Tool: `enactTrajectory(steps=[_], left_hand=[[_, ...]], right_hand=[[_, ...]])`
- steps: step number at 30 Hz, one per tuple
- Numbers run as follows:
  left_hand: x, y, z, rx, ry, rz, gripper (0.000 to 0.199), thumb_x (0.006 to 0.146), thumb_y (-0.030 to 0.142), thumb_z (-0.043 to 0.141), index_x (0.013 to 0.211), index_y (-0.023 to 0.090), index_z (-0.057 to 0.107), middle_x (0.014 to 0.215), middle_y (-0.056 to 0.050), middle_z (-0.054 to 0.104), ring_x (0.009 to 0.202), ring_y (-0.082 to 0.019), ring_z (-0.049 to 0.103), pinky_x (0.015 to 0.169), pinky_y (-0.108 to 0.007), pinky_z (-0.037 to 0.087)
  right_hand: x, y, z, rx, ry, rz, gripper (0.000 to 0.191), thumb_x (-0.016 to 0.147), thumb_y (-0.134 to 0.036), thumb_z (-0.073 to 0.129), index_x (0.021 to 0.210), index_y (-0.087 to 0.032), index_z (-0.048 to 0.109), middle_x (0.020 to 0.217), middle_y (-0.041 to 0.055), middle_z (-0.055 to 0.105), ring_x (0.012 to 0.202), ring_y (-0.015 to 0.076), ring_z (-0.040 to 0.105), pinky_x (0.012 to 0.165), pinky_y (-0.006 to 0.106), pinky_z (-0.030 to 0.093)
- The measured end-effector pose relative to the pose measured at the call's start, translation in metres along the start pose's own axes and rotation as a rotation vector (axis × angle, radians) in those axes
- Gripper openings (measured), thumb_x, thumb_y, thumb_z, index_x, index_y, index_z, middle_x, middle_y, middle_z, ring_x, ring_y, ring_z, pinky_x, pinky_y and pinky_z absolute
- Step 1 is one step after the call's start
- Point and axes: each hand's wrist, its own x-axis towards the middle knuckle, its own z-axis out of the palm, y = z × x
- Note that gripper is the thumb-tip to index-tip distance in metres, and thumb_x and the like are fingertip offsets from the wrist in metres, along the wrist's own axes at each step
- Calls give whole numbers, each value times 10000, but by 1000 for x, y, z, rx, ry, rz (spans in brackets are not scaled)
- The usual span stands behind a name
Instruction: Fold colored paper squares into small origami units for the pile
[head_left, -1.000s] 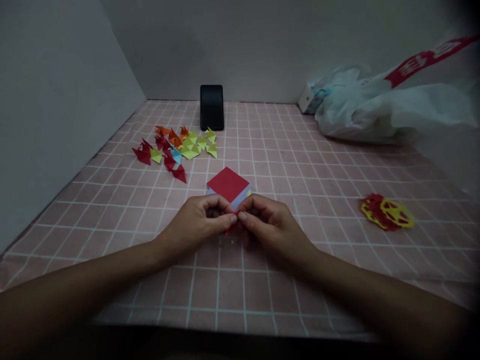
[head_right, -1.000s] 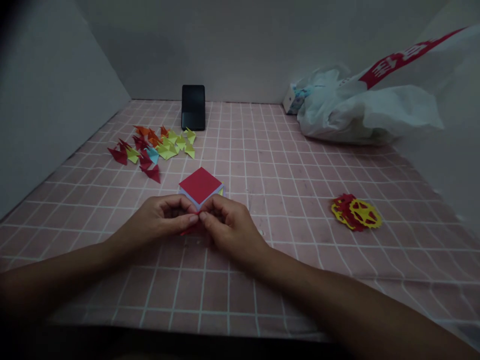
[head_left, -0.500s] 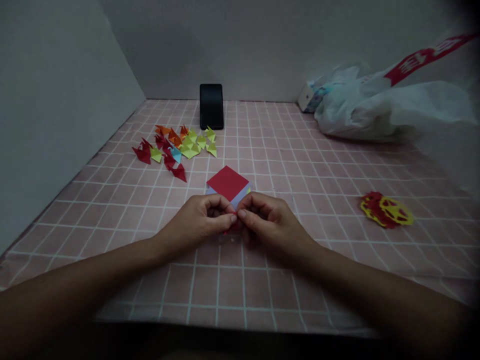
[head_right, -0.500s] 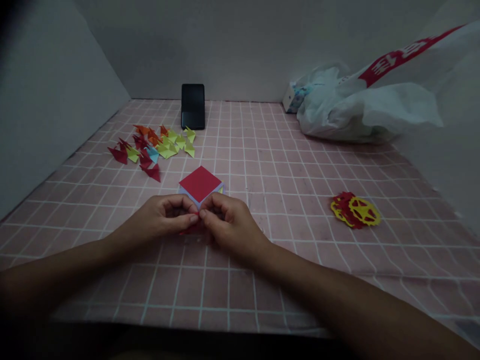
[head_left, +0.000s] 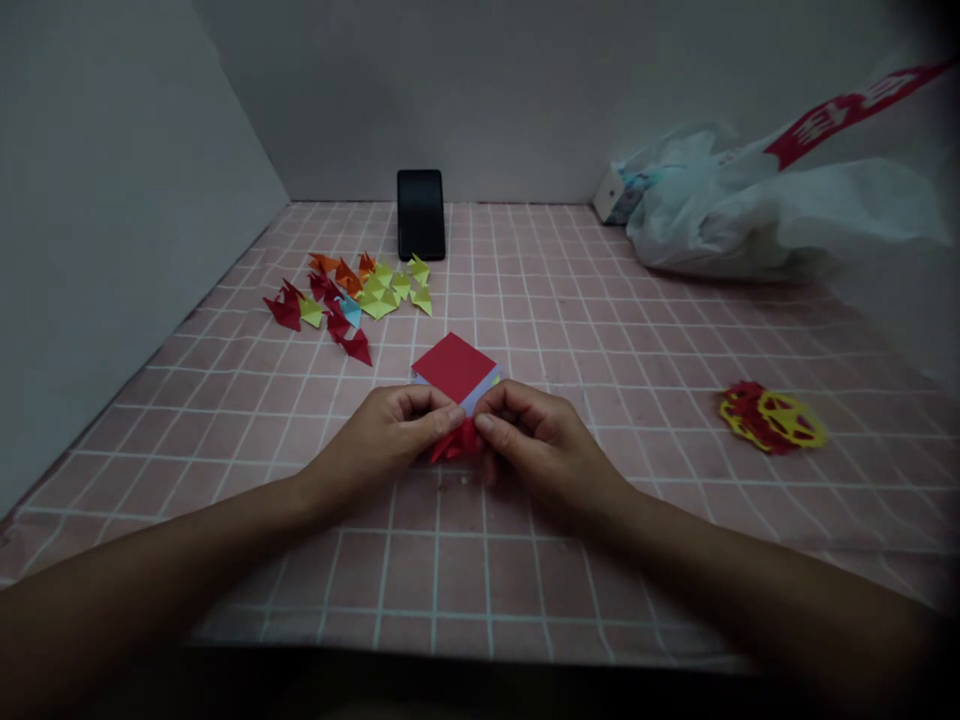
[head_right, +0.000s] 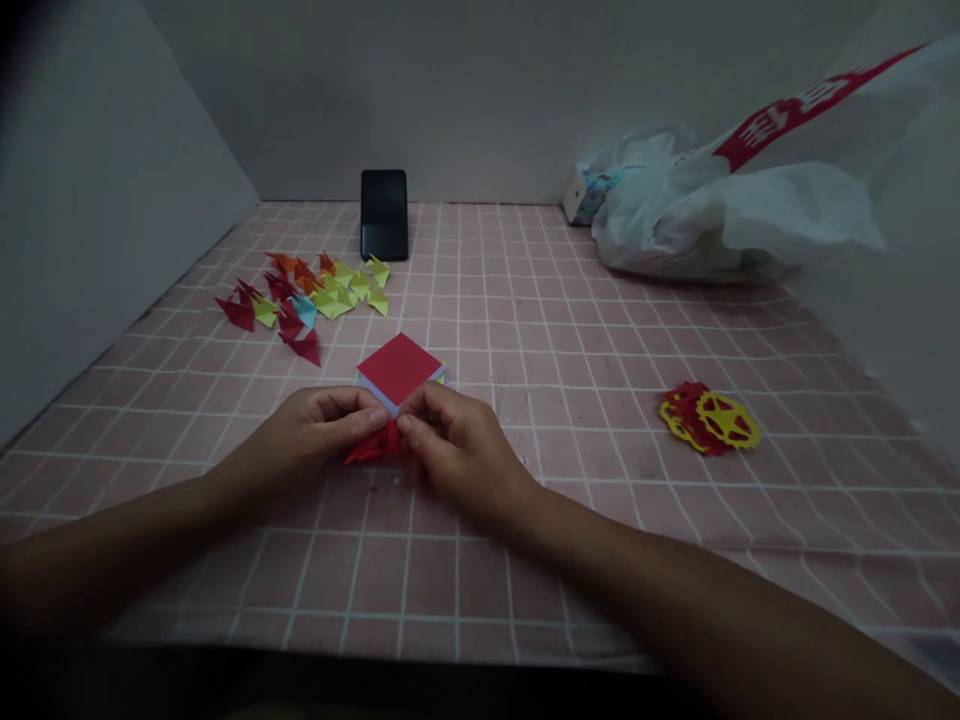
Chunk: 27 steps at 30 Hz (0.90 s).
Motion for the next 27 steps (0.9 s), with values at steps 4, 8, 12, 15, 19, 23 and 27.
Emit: enactTrajectory(steps=[4,8,12,15,19,23,27], left_hand=[[-1,3,0,37,45,40,211,853,334,646,742,155,664,726,19,634,671,-104,549,653,-221,415],[-5,4,0,18,44,47,193,847,327,661,754,159,676,735,14,655,686,-112,570,667,-226,427],[-5,5,1,4,37,43,186,839,315,678,739,158,678,719,18,656,674,-106,566,656,-218,421],[-4,5,1,11,32,50,186,835,300,682,716,157,671,689,24,642,645,-101,552,641,-219,418],[-3,3,0,7,56,51,191,840,311,678,728,156,672,705,15,651,661,-109,564,658,-229,429],[-4,2,0,-12,87,58,203,842,326,676,735,154,663,725,4,664,685,-119,584,688,-239,447],[-5,4,2,13,105,57,211,838,340,670,739,154,661,735,-10,678,688,-132,597,671,-244,457]], right_hand=[[0,0,0,154,-57,87,98,878,-244,570,809,-192,525,569,-46,570,468,94,524,463,216,385],[0,1,1,198,-71,118,113,869,-250,597,799,-191,531,539,-50,577,447,87,516,454,204,383],[1,4,0,204,-62,119,123,870,-244,601,783,-194,530,538,-50,587,434,84,518,442,195,382],[1,4,-1,206,-53,121,130,867,-240,610,777,-197,526,531,-54,584,422,83,515,432,192,381],[1,3,-1,245,-57,116,150,888,-259,588,765,-189,536,568,-46,590,440,77,528,453,197,400],[2,3,0,306,-63,124,137,881,-269,606,786,-180,562,642,-31,620,454,73,547,458,200,412],[2,4,1,326,-54,141,130,866,-262,634,791,-182,566,637,-32,630,443,71,548,450,195,408]])
